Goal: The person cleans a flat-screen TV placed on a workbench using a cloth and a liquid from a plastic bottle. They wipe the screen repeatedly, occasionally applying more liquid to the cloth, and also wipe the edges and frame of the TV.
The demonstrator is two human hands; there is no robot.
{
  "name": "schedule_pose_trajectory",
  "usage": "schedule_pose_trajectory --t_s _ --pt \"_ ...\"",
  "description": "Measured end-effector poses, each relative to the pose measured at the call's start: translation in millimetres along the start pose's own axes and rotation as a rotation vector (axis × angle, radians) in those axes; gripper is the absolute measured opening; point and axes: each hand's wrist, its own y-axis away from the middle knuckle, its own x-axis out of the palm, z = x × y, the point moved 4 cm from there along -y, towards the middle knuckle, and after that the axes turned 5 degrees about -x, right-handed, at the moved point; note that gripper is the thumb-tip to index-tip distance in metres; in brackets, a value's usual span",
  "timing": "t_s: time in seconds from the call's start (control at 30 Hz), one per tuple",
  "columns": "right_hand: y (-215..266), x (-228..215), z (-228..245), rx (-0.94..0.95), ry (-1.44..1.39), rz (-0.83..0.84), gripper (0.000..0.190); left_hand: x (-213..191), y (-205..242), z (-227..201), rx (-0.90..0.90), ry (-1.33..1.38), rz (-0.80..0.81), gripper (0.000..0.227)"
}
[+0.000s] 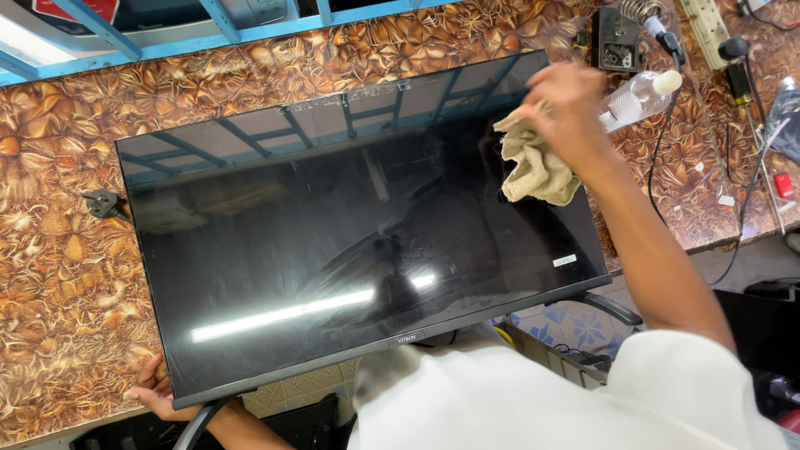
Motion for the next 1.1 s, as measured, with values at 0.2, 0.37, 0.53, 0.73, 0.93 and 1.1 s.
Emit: schedule_pose_trajectory --t_s 0.2,0.37,0.53,0.73,0.93,1.1 --pt "56 -75 -61 0.177 0.399 -0.962 0.044 -4 -4 1 0.043 -0.075 0.03 0.054" --pt "89 -27 -144 0.461 -0.267 -0.777 0.074 -6 -5 4 0.042 -0.052 0.025 0.053" --pt "92 -9 -142 0.325 -0.091 -0.967 0.074 -9 -8 6 0.047 -0.05 0.041 0.051" --pt "87 -2 -117 0.198 -0.071 -0.861 0.085 -11 -7 4 0.075 -0.096 0.038 0.053" --pt "76 12 -119 0.15 -0.184 -0.82 0.07 -11 -11 8 0.051 -0.074 0.05 0.053" --pt "49 -5 -120 0.028 -0.136 -0.635 0.05 -11 -12 8 0.038 -0.095 0.076 0.054"
